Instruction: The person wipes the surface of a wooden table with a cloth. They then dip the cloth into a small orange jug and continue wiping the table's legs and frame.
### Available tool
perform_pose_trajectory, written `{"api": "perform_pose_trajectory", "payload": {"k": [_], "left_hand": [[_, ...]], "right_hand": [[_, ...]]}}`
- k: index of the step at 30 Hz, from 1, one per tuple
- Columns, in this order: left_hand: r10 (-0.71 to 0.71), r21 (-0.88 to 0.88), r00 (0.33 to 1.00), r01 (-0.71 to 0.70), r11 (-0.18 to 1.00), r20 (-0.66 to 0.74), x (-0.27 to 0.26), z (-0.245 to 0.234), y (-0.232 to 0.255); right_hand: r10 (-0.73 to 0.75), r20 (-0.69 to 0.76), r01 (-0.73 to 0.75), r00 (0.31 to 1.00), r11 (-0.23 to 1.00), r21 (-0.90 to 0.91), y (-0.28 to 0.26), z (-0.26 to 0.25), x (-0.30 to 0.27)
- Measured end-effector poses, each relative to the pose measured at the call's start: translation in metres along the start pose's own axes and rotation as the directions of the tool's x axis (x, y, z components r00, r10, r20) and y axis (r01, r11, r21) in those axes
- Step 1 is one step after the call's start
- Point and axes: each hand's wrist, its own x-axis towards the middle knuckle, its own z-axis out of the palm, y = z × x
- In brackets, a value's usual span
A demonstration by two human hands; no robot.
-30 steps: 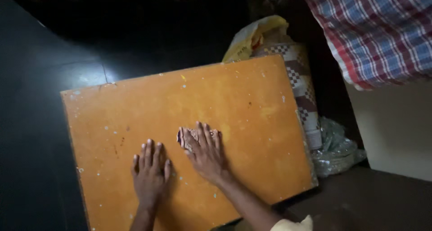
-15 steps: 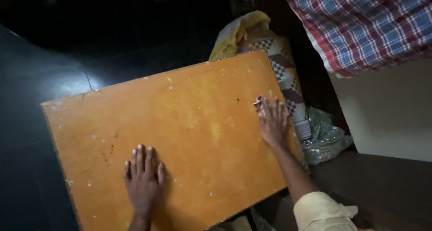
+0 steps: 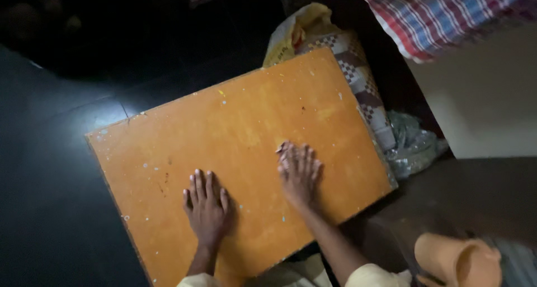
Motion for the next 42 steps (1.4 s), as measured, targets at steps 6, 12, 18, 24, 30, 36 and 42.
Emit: {"api": "perform_pose_trajectory", "payload": {"k": [6, 12, 18, 24, 30, 36, 42], "left_hand": [[0.013, -0.083, 1.000, -0.011, 0.996, 0.023, 0.000, -0.011, 0.001], [0.064, -0.185, 0.998, -0.060, 0.981, 0.017, -0.006, -0.010, -0.004], [0.186, -0.395, 0.978, -0.135, 0.909, 0.096, -0.005, 0.001, -0.051], [-0.023, -0.256, 1.000, 0.017, 0.966, -0.018, -0.048, -0.036, -0.134], [-0.613, -0.474, 0.775, 0.602, 0.642, 0.153, -0.091, -0.034, -0.184], [-0.639, -0.613, 0.677, 0.692, 0.382, 0.365, -0.083, -0.022, -0.200], [-0.699, -0.579, 0.610, 0.742, 0.338, 0.373, -0.085, -0.035, -0.214]], "right_hand": [[-0.223, 0.033, 0.217, 0.974, 0.967, 0.131, -0.027, -0.019, -0.082], [-0.246, 0.061, 0.241, 0.967, 0.967, 0.081, 0.060, -0.005, -0.109], [-0.029, -0.055, 0.042, 0.998, 0.968, 0.249, 0.124, -0.026, -0.115], [0.739, 0.013, -0.418, 0.673, 0.366, 0.831, 0.145, 0.017, -0.156], [0.889, 0.244, -0.225, 0.388, -0.165, 0.960, 0.106, 0.039, -0.118], [0.892, 0.169, -0.121, 0.418, -0.130, 0.984, 0.078, 0.032, -0.099], [0.918, 0.218, -0.390, 0.332, -0.076, 0.918, 0.054, 0.031, -0.104]]}}
